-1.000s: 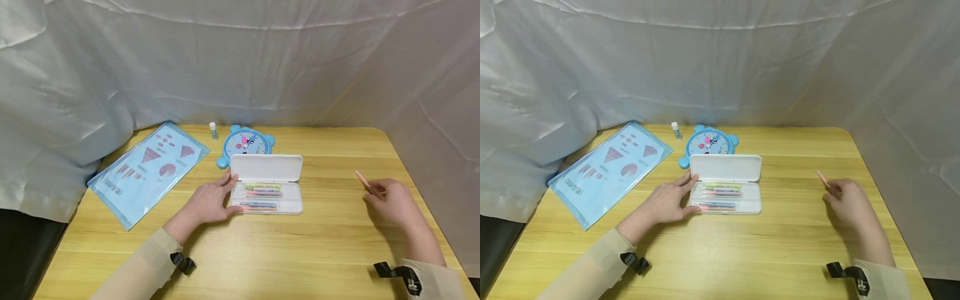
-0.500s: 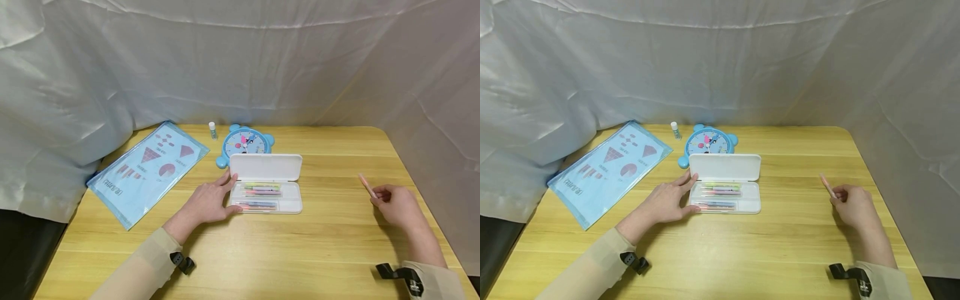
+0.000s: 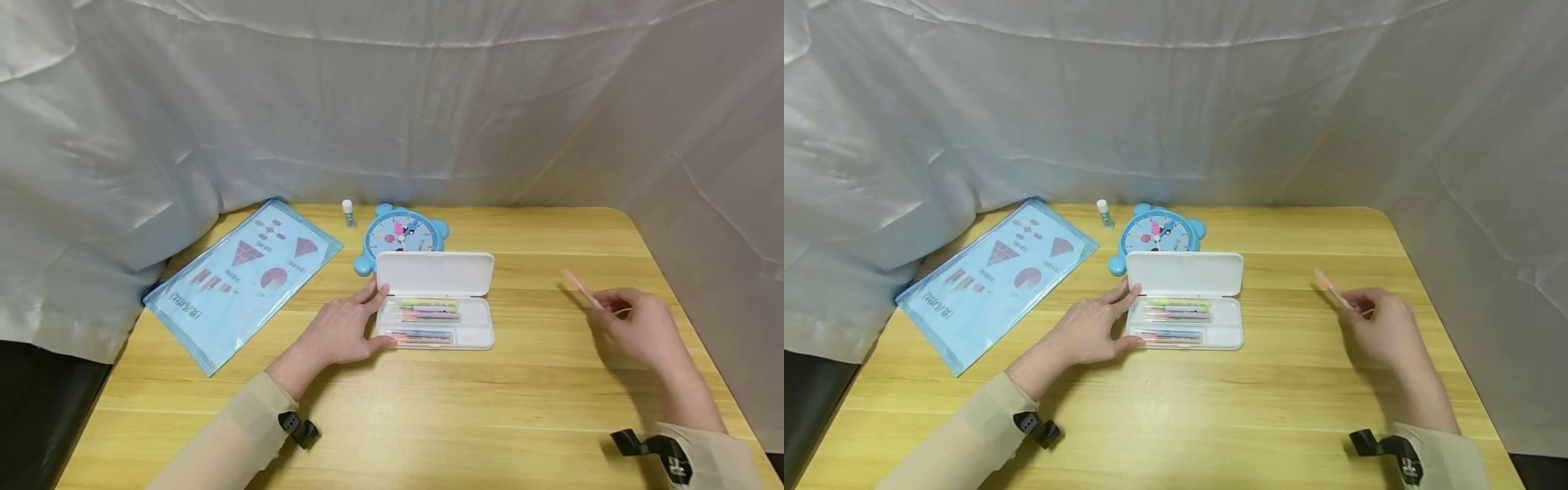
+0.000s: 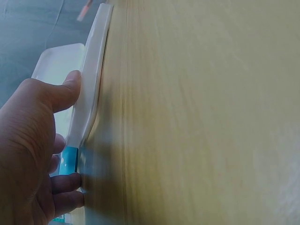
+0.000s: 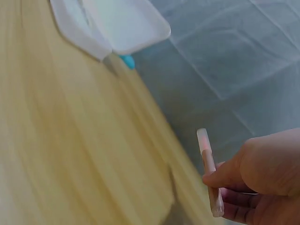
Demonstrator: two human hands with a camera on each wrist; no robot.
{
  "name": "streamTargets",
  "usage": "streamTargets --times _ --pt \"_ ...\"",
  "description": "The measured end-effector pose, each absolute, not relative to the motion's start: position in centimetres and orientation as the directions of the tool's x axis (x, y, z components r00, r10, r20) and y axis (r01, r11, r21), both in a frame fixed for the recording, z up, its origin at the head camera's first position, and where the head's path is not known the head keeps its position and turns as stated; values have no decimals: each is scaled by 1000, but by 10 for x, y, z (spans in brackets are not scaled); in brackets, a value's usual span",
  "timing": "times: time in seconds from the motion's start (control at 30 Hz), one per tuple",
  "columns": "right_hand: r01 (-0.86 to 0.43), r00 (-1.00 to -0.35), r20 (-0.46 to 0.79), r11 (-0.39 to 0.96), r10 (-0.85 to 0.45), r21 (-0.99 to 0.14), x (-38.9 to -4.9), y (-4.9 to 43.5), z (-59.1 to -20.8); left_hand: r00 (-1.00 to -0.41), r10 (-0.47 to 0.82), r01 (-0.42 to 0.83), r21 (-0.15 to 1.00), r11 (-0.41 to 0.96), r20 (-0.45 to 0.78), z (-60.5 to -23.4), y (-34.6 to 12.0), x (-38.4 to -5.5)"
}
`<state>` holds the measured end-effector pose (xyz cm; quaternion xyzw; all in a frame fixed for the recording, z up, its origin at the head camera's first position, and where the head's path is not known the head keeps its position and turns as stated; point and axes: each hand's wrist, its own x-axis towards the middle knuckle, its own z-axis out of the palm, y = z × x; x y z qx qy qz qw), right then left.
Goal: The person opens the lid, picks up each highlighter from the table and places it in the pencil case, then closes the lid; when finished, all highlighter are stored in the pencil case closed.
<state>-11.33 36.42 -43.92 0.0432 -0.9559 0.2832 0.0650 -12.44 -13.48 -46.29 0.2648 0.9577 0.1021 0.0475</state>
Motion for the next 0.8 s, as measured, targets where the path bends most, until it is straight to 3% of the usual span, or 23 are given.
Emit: streamTargets --times 0.8 --pt "-414 -905 330 733 -269 -540 -119 280 -395 -858 511 491 219 843 -44 -463 -134 -125"
